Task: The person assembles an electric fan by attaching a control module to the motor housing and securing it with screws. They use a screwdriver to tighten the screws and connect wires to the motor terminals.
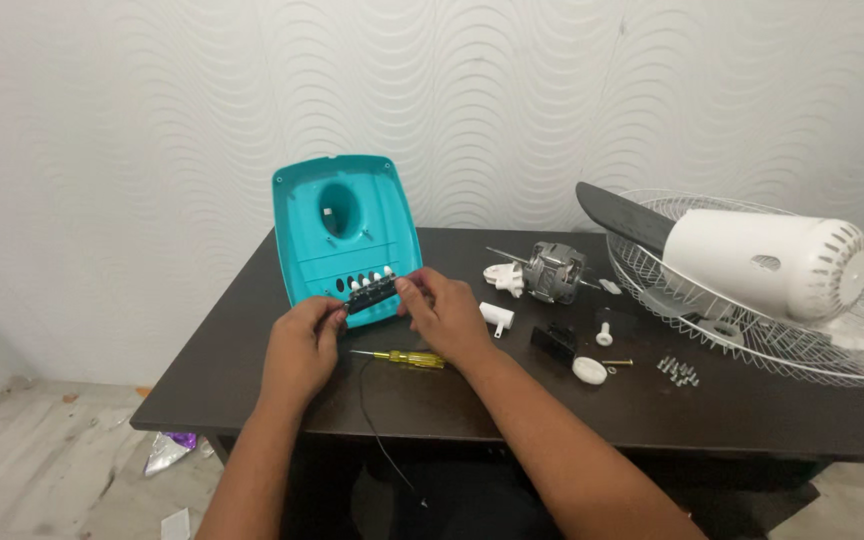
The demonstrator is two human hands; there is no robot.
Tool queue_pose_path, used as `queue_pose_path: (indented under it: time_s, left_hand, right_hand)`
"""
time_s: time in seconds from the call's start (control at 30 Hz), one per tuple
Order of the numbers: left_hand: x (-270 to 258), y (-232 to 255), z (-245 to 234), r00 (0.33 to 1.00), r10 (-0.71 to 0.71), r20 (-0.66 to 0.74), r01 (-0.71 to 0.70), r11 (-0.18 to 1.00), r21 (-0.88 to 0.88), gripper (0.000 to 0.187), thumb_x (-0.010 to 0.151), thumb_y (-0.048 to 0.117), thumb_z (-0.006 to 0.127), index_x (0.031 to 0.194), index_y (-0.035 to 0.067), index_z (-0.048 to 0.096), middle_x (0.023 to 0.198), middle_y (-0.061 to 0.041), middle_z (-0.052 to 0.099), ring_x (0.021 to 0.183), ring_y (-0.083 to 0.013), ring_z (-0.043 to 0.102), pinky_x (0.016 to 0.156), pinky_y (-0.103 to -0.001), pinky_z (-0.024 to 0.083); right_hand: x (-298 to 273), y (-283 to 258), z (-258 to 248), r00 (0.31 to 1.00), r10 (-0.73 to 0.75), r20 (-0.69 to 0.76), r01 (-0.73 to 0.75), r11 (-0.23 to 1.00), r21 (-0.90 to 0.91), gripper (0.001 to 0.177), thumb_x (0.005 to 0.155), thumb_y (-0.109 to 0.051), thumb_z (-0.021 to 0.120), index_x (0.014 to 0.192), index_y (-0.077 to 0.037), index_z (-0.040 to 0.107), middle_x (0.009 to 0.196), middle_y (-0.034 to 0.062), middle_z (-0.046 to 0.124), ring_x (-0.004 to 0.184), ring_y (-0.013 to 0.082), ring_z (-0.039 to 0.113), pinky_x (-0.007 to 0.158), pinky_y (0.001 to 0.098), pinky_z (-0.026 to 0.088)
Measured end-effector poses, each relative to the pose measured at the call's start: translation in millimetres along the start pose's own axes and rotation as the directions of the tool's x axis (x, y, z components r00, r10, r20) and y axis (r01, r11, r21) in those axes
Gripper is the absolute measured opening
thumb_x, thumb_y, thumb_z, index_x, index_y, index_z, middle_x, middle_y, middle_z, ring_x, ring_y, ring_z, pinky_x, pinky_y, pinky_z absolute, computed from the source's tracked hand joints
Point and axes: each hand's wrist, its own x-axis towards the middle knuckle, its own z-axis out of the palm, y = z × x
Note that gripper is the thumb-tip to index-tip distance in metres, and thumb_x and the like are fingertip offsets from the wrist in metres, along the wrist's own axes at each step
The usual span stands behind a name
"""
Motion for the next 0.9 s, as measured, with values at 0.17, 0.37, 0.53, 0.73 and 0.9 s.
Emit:
queue_pose_path:
  time_s: [0.17, 0.37, 0.53, 0.73, 0.9]
  left_hand:
    - [-2.6, 7.3, -3.6, 0.986, 0.165, 0.026, -0.165, 0.986, -0.003, 0.011, 0.087, 0.010, 0.073, 0.096, 0.005, 0.078, 0.088, -0.014, 0.075, 0.080, -0.0299, 0.073, 0.072, -0.038, 0.056]
    - [-0.8, 15.1, -4.7, 0.977, 0.199, 0.078, -0.199, 0.980, -0.004, 0.018, 0.080, 0.013, 0.078, 0.097, 0.007, 0.079, 0.091, -0.010, 0.077, 0.084, -0.0280, 0.074, 0.075, -0.038, 0.057]
    - [-5.1, 22.2, -4.6, 0.989, 0.146, -0.029, -0.146, 0.989, -0.002, 0.019, 0.083, 0.016, 0.080, 0.098, 0.005, 0.077, 0.094, -0.012, 0.077, 0.085, -0.0284, 0.074, 0.074, -0.037, 0.057]
    - [-41.7, 38.4, -15.9, 0.976, 0.202, -0.082, -0.198, 0.979, 0.052, 0.012, 0.085, 0.013, 0.077, 0.093, 0.005, 0.075, 0.088, -0.012, 0.075, 0.081, -0.0292, 0.073, 0.071, -0.037, 0.056]
    - [-135.3, 39.6, -30.6, 0.987, 0.154, -0.044, -0.152, 0.987, 0.057, 0.013, 0.080, 0.012, 0.077, 0.091, 0.006, 0.074, 0.086, -0.011, 0.073, 0.078, -0.0282, 0.072, 0.067, -0.037, 0.055]
  right_hand:
    - [-2.3, -8.5, 0.6, 0.994, -0.037, -0.101, 0.036, 0.999, -0.014, 0.037, 0.085, -0.029, 0.081, 0.100, 0.002, 0.068, 0.069, 0.0072, 0.070, 0.055, 0.0069, 0.058, 0.049, 0.0254, 0.047]
    - [-19.1, -13.1, -11.8, 0.989, 0.056, -0.134, -0.058, 0.998, -0.012, 0.033, 0.084, -0.022, 0.082, 0.103, 0.000, 0.066, 0.081, 0.0074, 0.075, 0.064, 0.0078, 0.066, 0.057, 0.0225, 0.054]
    - [-86.9, -12.5, -58.7, 0.916, 0.097, -0.390, -0.047, 0.990, 0.137, 0.034, 0.083, -0.011, 0.078, 0.112, 0.000, 0.063, 0.096, 0.0099, 0.075, 0.088, 0.0158, 0.077, 0.073, 0.0258, 0.061]
    - [-189.3, 8.1, -145.9, 0.723, 0.044, -0.690, -0.289, 0.925, -0.244, 0.035, 0.089, -0.007, 0.078, 0.117, 0.007, 0.062, 0.103, 0.0224, 0.074, 0.097, 0.0248, 0.076, 0.082, 0.0341, 0.062]
    - [-262.6, 76.6, -233.9, 0.676, -0.098, -0.730, -0.427, 0.756, -0.497, 0.031, 0.099, -0.006, 0.076, 0.119, 0.011, 0.061, 0.103, 0.0270, 0.072, 0.095, 0.0289, 0.074, 0.077, 0.0365, 0.060]
